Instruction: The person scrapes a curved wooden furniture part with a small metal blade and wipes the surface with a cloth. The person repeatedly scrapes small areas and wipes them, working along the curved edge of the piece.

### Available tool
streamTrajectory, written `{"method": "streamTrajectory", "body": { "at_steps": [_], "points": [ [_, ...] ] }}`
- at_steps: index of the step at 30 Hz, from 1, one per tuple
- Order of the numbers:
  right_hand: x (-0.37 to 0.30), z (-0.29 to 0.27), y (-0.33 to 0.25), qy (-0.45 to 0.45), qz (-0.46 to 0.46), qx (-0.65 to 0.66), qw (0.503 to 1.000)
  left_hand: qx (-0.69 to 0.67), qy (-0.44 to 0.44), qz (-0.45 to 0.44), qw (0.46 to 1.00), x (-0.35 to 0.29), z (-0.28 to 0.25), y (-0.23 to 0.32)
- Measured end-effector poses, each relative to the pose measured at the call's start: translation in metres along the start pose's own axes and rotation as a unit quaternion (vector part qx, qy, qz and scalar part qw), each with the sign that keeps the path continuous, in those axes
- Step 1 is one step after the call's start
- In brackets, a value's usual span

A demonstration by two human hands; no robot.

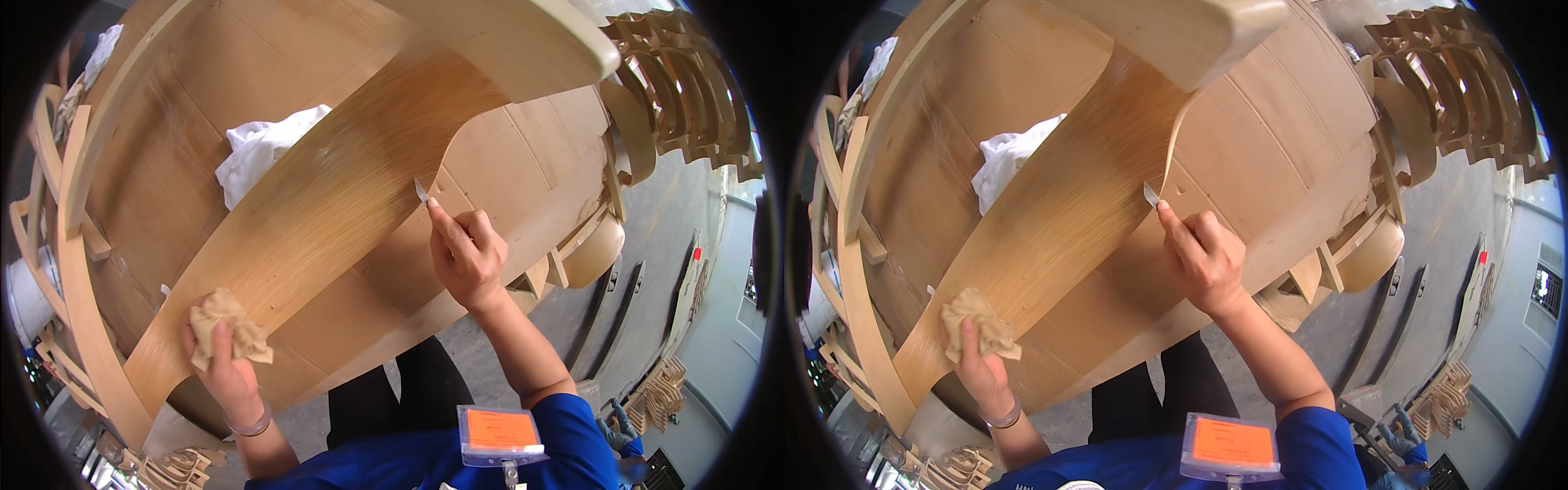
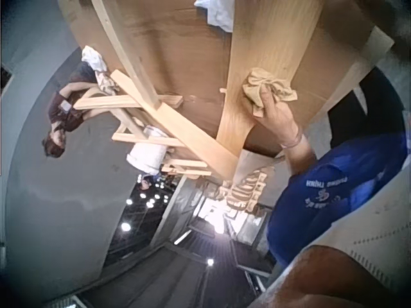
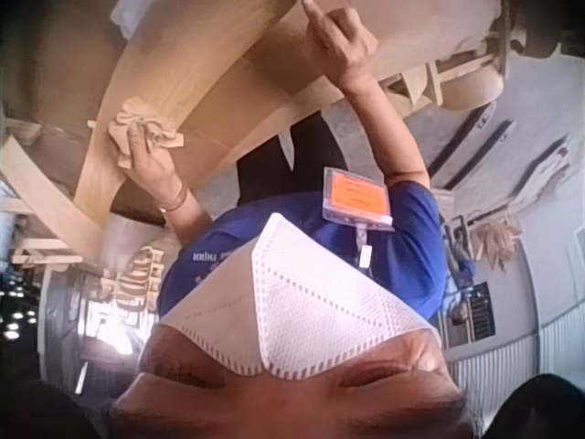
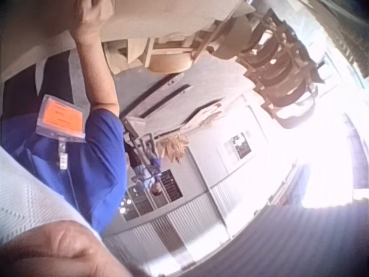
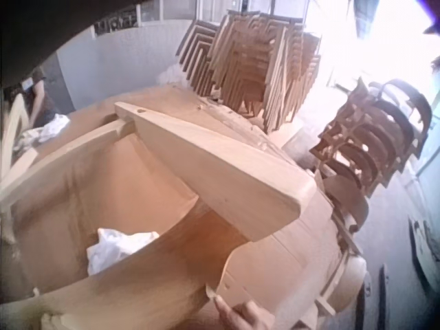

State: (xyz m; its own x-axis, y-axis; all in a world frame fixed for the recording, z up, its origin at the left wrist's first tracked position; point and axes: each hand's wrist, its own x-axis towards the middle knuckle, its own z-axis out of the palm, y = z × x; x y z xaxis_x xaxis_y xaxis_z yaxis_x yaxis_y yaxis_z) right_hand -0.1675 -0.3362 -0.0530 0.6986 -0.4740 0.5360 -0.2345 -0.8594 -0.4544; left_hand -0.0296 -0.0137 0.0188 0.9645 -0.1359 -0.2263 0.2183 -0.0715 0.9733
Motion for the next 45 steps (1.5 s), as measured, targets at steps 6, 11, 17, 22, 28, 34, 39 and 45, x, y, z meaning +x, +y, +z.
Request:
{"method": "streamTrajectory", "body": {
  "at_steps": [6, 11, 17, 22, 28, 34, 39, 45],
  "points": [
    [-0.010, -0.003, -0.009, -0.029, -0.034, 0.020, 0.999, -0.309, -0.226, -0.206, 0.901, -0.032, -0.003, -0.059],
    [-0.004, -0.003, -0.006, -0.075, -0.082, 0.033, 0.993, -0.284, -0.319, -0.365, 0.827, -0.059, 0.015, -0.096],
    [0.001, -0.004, -0.002, -0.028, -0.061, -0.017, 0.998, -0.322, -0.392, -0.371, 0.778, -0.054, 0.002, -0.113],
    [0.000, -0.004, 0.000, -0.027, -0.067, 0.013, 0.997, -0.334, -0.393, -0.357, 0.779, -0.051, 0.000, -0.116],
    [-0.005, -0.003, 0.005, -0.071, -0.144, 0.050, 0.986, -0.345, -0.397, -0.343, 0.778, -0.051, 0.004, -0.116],
    [-0.010, -0.003, 0.005, -0.061, -0.080, 0.037, 0.994, -0.337, -0.390, -0.340, 0.787, -0.052, 0.003, -0.116],
    [-0.015, 0.001, 0.004, -0.033, -0.012, 0.002, 0.999, -0.346, -0.390, -0.331, 0.786, -0.053, 0.002, -0.119],
    [-0.024, 0.006, -0.003, -0.067, -0.069, 0.083, 0.992, -0.360, -0.376, -0.318, 0.793, -0.058, 0.003, -0.123]
  ]
}}
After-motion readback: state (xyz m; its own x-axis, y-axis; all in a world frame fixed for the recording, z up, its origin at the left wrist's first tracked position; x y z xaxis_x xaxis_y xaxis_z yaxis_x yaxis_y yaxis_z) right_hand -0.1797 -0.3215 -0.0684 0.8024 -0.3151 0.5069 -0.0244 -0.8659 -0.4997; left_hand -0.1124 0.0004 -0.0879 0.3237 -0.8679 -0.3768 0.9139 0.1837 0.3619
